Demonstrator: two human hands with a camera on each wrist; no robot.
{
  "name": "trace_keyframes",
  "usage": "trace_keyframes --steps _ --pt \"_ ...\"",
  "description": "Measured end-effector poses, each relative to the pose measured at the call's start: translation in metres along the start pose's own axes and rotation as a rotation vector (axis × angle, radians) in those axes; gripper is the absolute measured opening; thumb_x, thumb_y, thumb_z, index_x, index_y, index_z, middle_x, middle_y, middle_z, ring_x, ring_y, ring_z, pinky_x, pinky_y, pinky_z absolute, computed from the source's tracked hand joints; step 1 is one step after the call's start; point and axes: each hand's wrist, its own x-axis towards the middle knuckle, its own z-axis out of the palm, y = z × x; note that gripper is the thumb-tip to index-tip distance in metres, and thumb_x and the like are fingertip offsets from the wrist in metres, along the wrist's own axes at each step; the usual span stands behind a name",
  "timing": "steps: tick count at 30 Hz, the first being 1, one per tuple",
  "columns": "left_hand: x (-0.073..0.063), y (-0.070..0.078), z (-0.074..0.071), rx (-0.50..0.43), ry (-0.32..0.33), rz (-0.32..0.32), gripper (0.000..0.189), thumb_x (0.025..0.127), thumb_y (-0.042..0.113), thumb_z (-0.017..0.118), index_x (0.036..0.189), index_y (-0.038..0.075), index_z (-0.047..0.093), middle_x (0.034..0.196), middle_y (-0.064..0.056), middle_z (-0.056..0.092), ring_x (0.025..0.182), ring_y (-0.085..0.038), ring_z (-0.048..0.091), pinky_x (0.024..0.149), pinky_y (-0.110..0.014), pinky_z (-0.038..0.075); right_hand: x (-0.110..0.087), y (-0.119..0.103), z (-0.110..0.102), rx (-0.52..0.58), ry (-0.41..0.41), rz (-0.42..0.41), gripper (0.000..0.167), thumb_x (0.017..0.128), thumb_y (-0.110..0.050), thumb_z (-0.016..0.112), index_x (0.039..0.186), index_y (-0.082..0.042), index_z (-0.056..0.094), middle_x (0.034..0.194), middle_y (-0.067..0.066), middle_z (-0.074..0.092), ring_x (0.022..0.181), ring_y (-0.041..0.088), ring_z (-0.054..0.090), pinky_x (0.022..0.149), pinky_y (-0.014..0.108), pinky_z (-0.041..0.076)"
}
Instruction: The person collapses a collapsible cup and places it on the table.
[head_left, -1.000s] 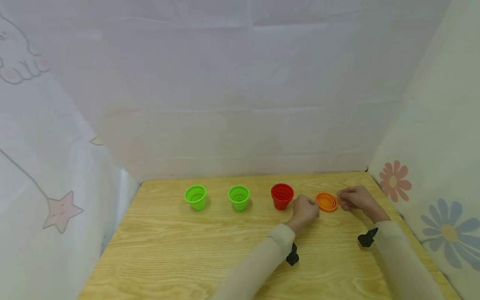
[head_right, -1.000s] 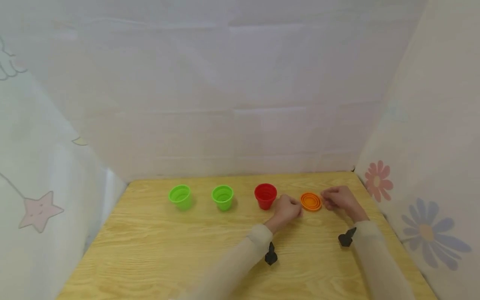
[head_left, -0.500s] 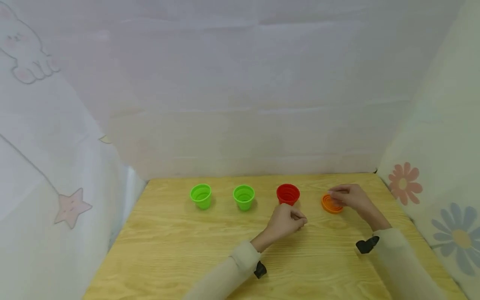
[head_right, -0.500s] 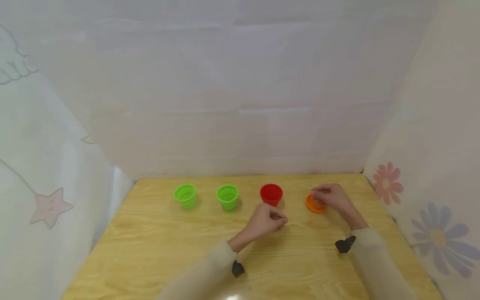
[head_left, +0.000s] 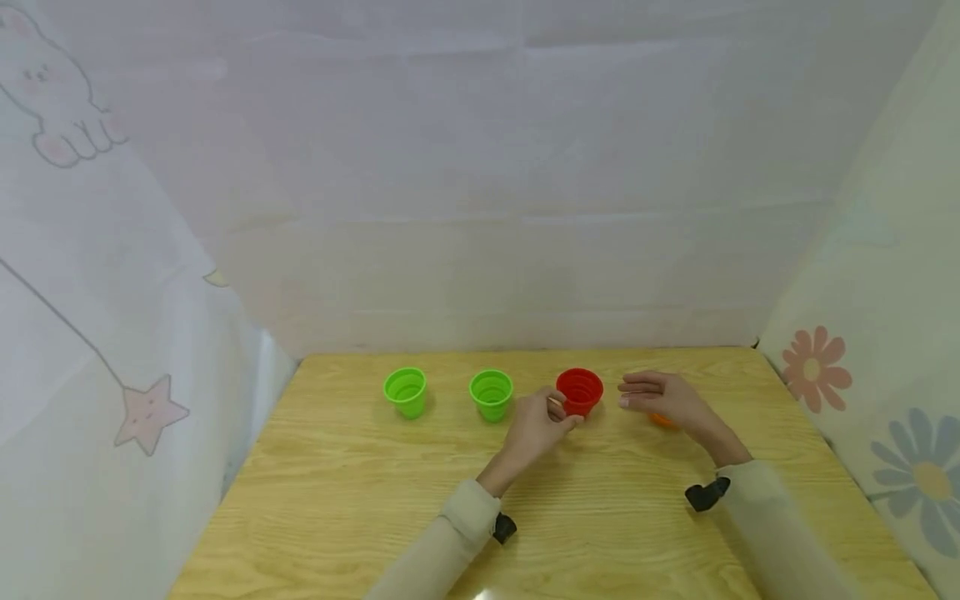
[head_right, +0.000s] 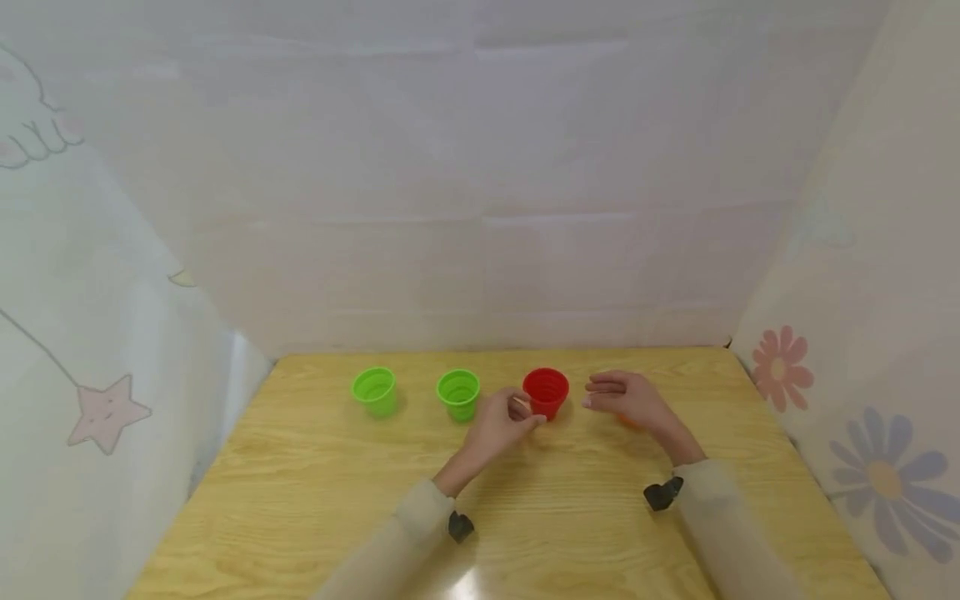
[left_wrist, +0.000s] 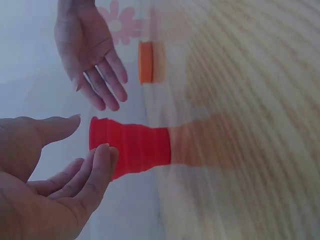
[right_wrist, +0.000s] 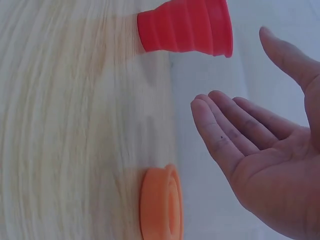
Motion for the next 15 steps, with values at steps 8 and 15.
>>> trace_keyframes --steps 8,15 --pt "0.012 0.0 0.002 0.095 0.019 -0.007 0.061 0.088 0.024 0.087 0.136 -0.002 0.06 0.105 -0.016 0.076 0.083 -0.017 0.073 0.061 -0.019 0.056 0.009 0.002 0.02 -0.014 -0.015 -0.016 0.081 0.096 -0.038 0.079 0.159 -0.003 0.042 0.157 0.02 0.055 0.145 0.041 0.053 0.114 0.05 0.054" --pt "0.02 -0.003 0.003 0.145 -0.008 -0.074 0.08 0.089 0.028 0.087 0.15 -0.005 0.047 0.129 -0.021 0.071 0.111 -0.03 0.072 0.082 -0.035 0.066 0.018 0.003 0.033 0.027 -0.039 -0.026 0.078 0.097 -0.03 0.078 0.159 -0.002 0.041 0.161 0.024 0.048 0.149 0.043 0.046 0.117 0.054 0.051"
